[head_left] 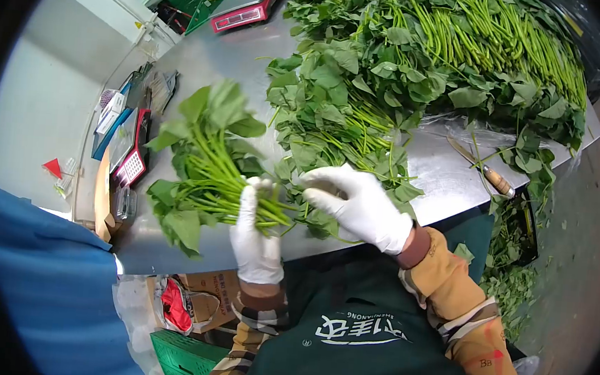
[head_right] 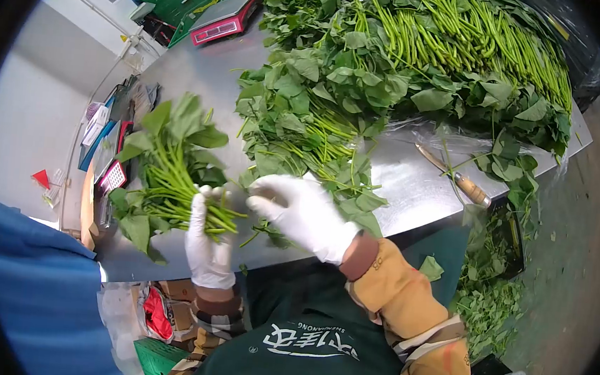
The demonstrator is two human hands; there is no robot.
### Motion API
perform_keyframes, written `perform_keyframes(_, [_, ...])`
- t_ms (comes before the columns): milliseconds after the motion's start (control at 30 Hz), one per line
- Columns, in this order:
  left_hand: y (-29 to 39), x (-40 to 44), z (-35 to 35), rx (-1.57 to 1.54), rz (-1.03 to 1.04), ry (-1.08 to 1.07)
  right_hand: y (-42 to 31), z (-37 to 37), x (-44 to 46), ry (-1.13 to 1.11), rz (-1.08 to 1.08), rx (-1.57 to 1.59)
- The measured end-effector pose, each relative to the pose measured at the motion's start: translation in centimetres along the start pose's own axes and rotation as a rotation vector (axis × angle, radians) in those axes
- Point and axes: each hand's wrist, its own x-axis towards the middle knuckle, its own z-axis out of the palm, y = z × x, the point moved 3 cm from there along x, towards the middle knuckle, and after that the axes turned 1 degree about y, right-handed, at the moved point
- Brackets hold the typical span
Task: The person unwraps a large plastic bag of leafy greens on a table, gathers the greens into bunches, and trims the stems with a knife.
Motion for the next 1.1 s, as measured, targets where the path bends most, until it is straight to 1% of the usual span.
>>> perform_keyframes(33, [-0.6, -0.4, 0.5, 0.019, 0.011, -0.087, -0.3, 1.0, 0.0, -0.071, 0.097, 0.183])
perform_keyframes(67, [-1.2, -0.6, 0.6, 0.046, 0.015, -0.140, -0.9, 1.6, -0.2, -0.107, 0.197, 0.225])
perform_keyframes(100, [-1.7, -0.7, 0.7, 0.072, 0.018, -0.195, 0.0, 2.9, -0.3, -0.047, 0.221, 0.468])
perform_keyframes(167, [-1.9, -1.0, 1.1, 0.093, -0.010, -0.195, 0.9, 3.3, -0.6, 0.024, 0.217, 0.402])
perform_keyframes(233, [-2.0, -0.6, 0.4, 0.102, -0.014, -0.160, -0.1, 2.8, -1.5, 0.117, -0.043, 0.075])
perform_keyframes(267, [-1.8, 0.5, -0.2, -0.034, -0.097, -0.115, -0.9, 2.4, -2.0, 0.162, -0.174, -0.088])
perform_keyframes(300, [-1.1, 0.7, -0.1, 0.000, -0.116, -0.029, -2.2, 2.0, -2.7, 0.152, -0.374, -0.159])
perform_keyframes(367, [0.8, 3.2, -1.8, -0.012, 0.099, -0.008, -4.2, 1.3, -4.4, 0.036, -0.411, -0.133])
perform_keyframes(400, [1.7, 3.7, -2.4, -0.064, 0.099, 0.094, -3.8, 1.2, -4.7, -0.155, -0.298, -0.087])
perform_keyframes(433, [2.5, 4.0, -2.8, -0.068, 0.109, 0.154, -2.5, 1.0, -5.0, -0.309, -0.230, -0.163])
perform_keyframes(500, [3.1, 3.6, -2.8, -0.147, 0.130, 0.077, 0.1, -0.1, -4.9, -0.426, -0.069, -0.404])
perform_keyframes(533, [3.1, 3.3, -2.3, -0.149, 0.132, 0.015, 0.7, -0.6, -3.9, -0.458, 0.018, -0.634])
perform_keyframes(567, [3.0, 2.7, -2.0, -0.150, 0.131, -0.047, 1.6, -1.1, -3.0, -0.255, -0.064, -0.639])
perform_keyframes(600, [2.8, 2.1, -1.8, -0.151, 0.130, -0.106, 2.2, -1.7, -1.9, -0.095, -0.019, -0.493])
perform_keyframes(633, [2.5, 1.7, -1.8, -0.156, 0.098, -0.121, 3.6, -2.2, -0.6, 0.023, 0.051, -0.413])
perform_keyframes(667, [2.3, 1.4, -1.7, -0.161, 0.066, -0.136, 4.4, -2.6, 0.3, 0.182, 0.077, -0.557])
perform_keyframes(700, [2.0, 1.0, -1.7, -0.165, 0.033, -0.152, 5.8, -3.1, 1.2, 0.268, -0.020, -0.808])
perform_keyframes(767, [1.5, 0.6, -1.7, -0.179, -0.004, -0.162, 8.0, -3.8, 2.1, 0.185, 0.017, -1.073])
perform_keyframes(833, [1.0, 0.5, -1.7, -0.191, -0.041, -0.174, 9.3, -3.4, 2.5, 0.201, 0.018, -1.154])
perform_keyframes(867, [1.0, 0.6, -1.9, -0.175, -0.019, -0.163, 9.9, -3.2, 2.6, 0.202, 0.017, -1.194])
perform_keyframes(967, [1.2, 0.9, -2.6, -0.172, -0.012, -0.139, 6.1, -3.6, 2.6, 0.187, 0.101, -0.221])
perform_keyframes(1000, [1.3, 0.8, -2.7, -0.162, -0.007, -0.129, 4.6, -3.4, 2.6, 0.140, 0.195, 0.359])
perform_keyframes(1033, [1.4, 0.6, -2.6, -0.151, -0.002, -0.119, 3.2, -3.7, 2.4, 0.184, 0.205, 0.506])
perform_keyframes(1100, [1.4, 0.5, -2.5, -0.147, -0.010, -0.105, 3.7, -4.6, 2.0, 0.186, 0.285, 0.467])
